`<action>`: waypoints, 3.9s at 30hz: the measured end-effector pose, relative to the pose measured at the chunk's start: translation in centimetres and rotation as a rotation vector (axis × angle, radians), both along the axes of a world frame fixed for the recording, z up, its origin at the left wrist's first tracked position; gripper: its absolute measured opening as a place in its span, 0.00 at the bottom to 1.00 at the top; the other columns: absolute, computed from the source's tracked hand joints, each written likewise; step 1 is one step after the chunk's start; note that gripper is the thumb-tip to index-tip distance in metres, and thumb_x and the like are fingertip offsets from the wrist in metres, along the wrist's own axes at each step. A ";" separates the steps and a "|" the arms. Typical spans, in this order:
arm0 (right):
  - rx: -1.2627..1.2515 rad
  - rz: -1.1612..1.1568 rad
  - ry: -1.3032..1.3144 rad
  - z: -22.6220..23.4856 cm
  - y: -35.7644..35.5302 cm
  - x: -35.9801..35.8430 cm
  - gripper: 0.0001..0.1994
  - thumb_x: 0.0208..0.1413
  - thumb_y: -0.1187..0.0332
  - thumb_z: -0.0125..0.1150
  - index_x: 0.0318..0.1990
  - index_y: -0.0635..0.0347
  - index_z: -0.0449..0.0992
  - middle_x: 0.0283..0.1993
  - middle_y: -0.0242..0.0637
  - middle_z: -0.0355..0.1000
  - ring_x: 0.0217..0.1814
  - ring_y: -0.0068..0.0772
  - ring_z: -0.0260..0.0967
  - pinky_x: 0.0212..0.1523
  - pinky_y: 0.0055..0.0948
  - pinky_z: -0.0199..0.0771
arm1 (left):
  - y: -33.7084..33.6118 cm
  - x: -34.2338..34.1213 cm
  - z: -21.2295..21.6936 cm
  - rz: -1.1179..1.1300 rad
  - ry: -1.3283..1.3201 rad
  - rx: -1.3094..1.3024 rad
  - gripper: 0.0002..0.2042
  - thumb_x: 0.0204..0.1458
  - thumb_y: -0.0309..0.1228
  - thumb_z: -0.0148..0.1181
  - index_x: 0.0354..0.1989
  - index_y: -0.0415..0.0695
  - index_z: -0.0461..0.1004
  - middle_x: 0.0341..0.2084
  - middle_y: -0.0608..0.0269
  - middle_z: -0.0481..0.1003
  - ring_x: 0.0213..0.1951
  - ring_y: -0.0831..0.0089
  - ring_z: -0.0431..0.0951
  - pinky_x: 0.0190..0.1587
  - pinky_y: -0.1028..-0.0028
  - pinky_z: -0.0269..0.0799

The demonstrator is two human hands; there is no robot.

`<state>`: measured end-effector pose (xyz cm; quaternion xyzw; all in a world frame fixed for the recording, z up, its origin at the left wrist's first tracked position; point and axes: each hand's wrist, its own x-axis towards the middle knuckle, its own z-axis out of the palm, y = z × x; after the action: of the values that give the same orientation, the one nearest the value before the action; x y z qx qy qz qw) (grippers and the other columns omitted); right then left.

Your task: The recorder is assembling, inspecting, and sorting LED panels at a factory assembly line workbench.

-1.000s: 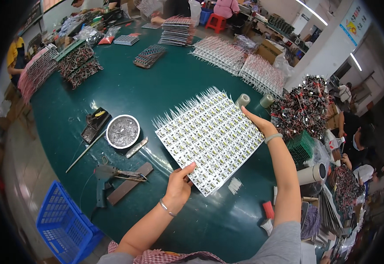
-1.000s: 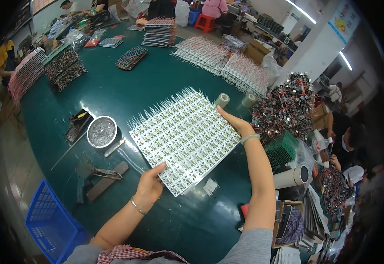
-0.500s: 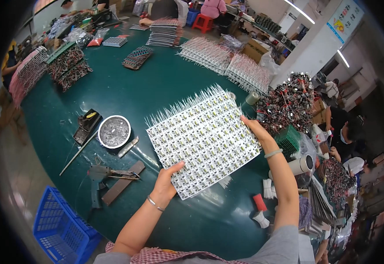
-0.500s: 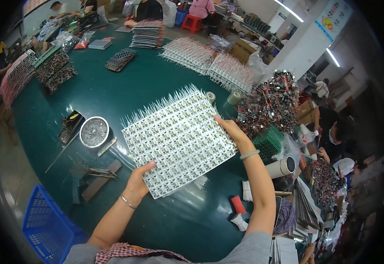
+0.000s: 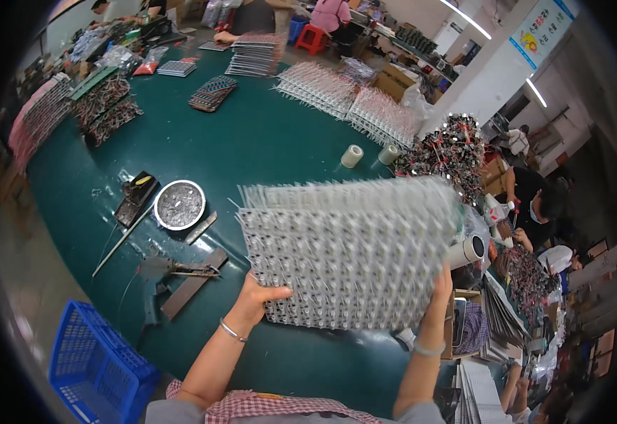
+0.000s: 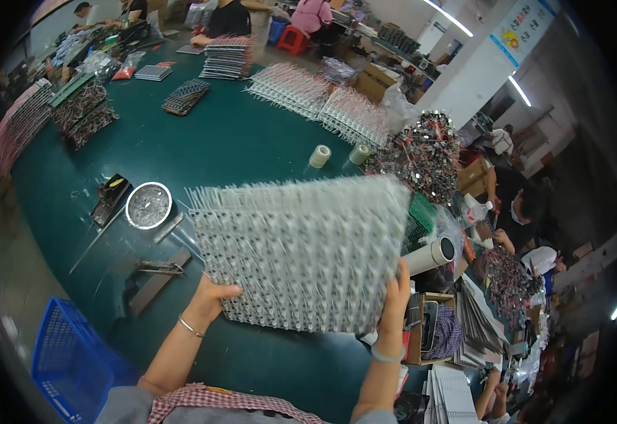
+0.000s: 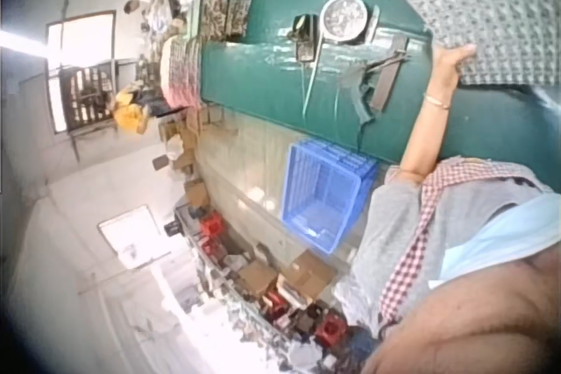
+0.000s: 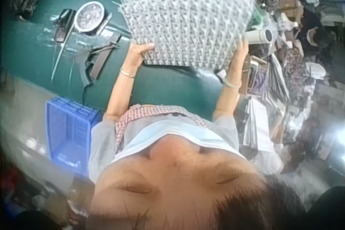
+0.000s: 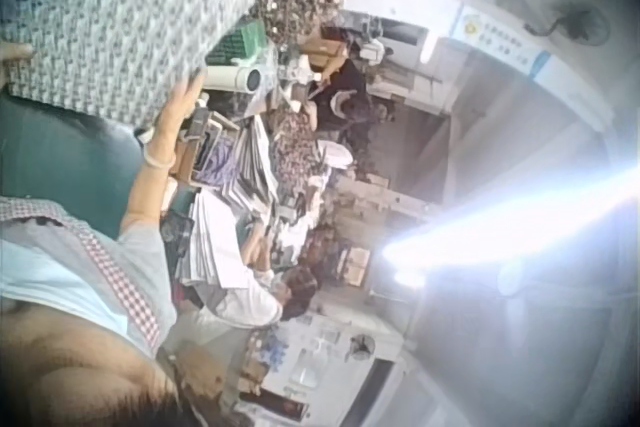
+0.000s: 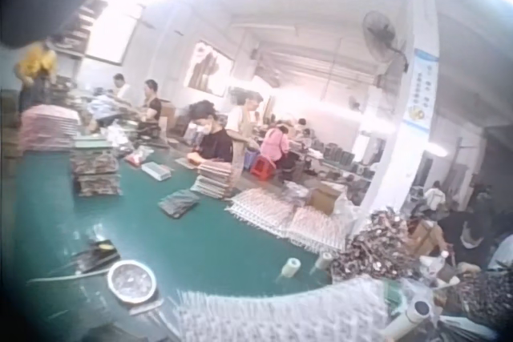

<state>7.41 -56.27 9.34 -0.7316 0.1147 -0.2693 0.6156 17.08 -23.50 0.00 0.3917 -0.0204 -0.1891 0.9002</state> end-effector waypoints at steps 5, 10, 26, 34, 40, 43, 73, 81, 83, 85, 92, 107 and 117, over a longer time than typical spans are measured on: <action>0.345 0.002 -0.246 -8.9 1.9 -10.9 0.30 0.65 0.49 0.43 0.67 0.61 0.58 0.65 0.38 0.63 0.66 0.39 0.61 0.66 0.42 0.59 | 2.8 -2.1 1.2 -0.159 -0.288 0.213 0.49 0.27 0.19 0.79 0.64 0.40 0.58 0.55 0.58 0.69 0.57 0.66 0.70 0.61 0.63 0.66; 0.503 0.202 -0.348 -12.4 6.8 -15.7 0.29 0.67 0.48 0.36 0.67 0.58 0.59 0.66 0.40 0.62 0.65 0.41 0.63 0.64 0.42 0.64 | 6.1 -3.8 -1.0 -0.235 -0.455 0.439 0.51 0.24 0.24 0.83 0.61 0.42 0.56 0.52 0.61 0.68 0.56 0.70 0.69 0.60 0.67 0.66; 1.064 0.228 -0.322 -20.7 5.0 -24.3 0.34 0.49 0.57 0.62 0.64 0.58 0.64 0.65 0.39 0.64 0.63 0.44 0.64 0.63 0.41 0.63 | 8.7 -5.4 -2.3 -0.491 -0.355 0.682 0.41 0.33 0.26 0.78 0.60 0.38 0.63 0.51 0.60 0.76 0.54 0.68 0.73 0.60 0.66 0.66; -0.139 0.337 0.407 -19.3 4.2 -26.2 0.38 0.37 0.64 0.75 0.61 0.58 0.68 0.63 0.38 0.67 0.60 0.45 0.66 0.60 0.39 0.64 | 8.4 -5.0 -0.4 -0.567 -0.478 0.621 0.35 0.32 0.32 0.80 0.54 0.40 0.74 0.56 0.59 0.73 0.59 0.63 0.68 0.65 0.66 0.58; -1.521 -0.031 0.085 -12.8 9.5 -20.6 0.30 0.50 0.62 0.70 0.62 0.49 0.70 0.65 0.35 0.67 0.68 0.45 0.62 0.69 0.45 0.56 | 7.6 -4.4 -0.4 -0.487 -0.708 0.567 0.54 0.30 0.29 0.81 0.69 0.37 0.52 0.64 0.53 0.61 0.66 0.65 0.59 0.69 0.68 0.52; -1.305 0.018 0.108 -12.0 9.2 -19.4 0.31 0.46 0.61 0.73 0.60 0.49 0.72 0.63 0.36 0.69 0.66 0.48 0.64 0.69 0.47 0.57 | 7.4 -4.4 0.2 -0.421 -0.774 0.594 0.53 0.29 0.29 0.81 0.68 0.37 0.54 0.62 0.54 0.64 0.63 0.68 0.62 0.67 0.69 0.56; 0.108 1.215 0.715 2.1 53.8 26.9 0.31 0.46 0.70 0.74 0.56 0.76 0.68 0.51 0.46 0.75 0.48 0.36 0.76 0.51 0.33 0.76 | 53.6 -1.4 5.1 0.608 0.164 0.203 0.18 0.45 0.20 0.65 0.46 0.28 0.74 0.39 0.49 0.80 0.37 0.63 0.83 0.41 0.65 0.82; 0.195 1.303 0.874 -5.0 72.5 38.7 0.28 0.46 0.62 0.75 0.51 0.72 0.74 0.45 0.44 0.78 0.43 0.36 0.78 0.46 0.40 0.80 | 71.7 9.2 4.5 0.486 0.307 0.104 0.18 0.49 0.22 0.61 0.49 0.31 0.72 0.40 0.46 0.80 0.38 0.58 0.83 0.46 0.59 0.81; 0.318 1.304 0.865 -8.1 74.7 41.4 0.28 0.45 0.61 0.76 0.50 0.69 0.74 0.43 0.44 0.78 0.42 0.38 0.78 0.45 0.44 0.80 | 74.6 12.8 4.7 0.491 0.372 0.210 0.18 0.47 0.24 0.64 0.48 0.32 0.73 0.41 0.47 0.80 0.38 0.58 0.83 0.47 0.61 0.80; 0.348 1.215 0.886 -7.5 77.1 40.8 0.27 0.45 0.61 0.76 0.49 0.69 0.74 0.43 0.44 0.78 0.43 0.40 0.78 0.45 0.45 0.80 | 77.6 15.2 4.8 0.500 0.393 0.271 0.18 0.47 0.23 0.63 0.48 0.32 0.74 0.41 0.48 0.80 0.38 0.58 0.83 0.46 0.62 0.80; 0.411 1.060 0.945 -7.5 80.7 40.3 0.28 0.47 0.59 0.75 0.53 0.64 0.73 0.47 0.45 0.77 0.49 0.42 0.76 0.50 0.49 0.74 | 84.2 22.6 3.5 0.334 0.400 0.638 0.18 0.48 0.31 0.68 0.46 0.34 0.77 0.35 0.54 0.82 0.30 0.67 0.83 0.36 0.69 0.80; 0.414 1.175 0.872 -8.4 82.4 40.9 0.28 0.54 0.57 0.67 0.57 0.65 0.68 0.51 0.46 0.75 0.50 0.47 0.76 0.47 0.66 0.73 | 87.5 25.9 3.2 0.678 0.000 1.793 0.25 0.45 0.40 0.71 0.42 0.27 0.77 0.32 0.46 0.80 0.33 0.63 0.82 0.39 0.68 0.76; 0.532 0.994 0.661 -5.5 79.7 39.3 0.32 0.61 0.55 0.59 0.65 0.67 0.61 0.67 0.51 0.62 0.67 0.56 0.60 0.59 0.69 0.59 | 75.4 13.8 -1.8 1.387 -0.393 1.650 0.18 0.49 0.16 0.51 0.50 0.36 0.72 0.48 0.51 0.74 0.50 0.56 0.75 0.51 0.64 0.71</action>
<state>46.75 23.46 3.86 -0.5645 0.0089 0.3242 0.7590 30.86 51.86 -1.81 0.8235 0.1943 0.4692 0.2529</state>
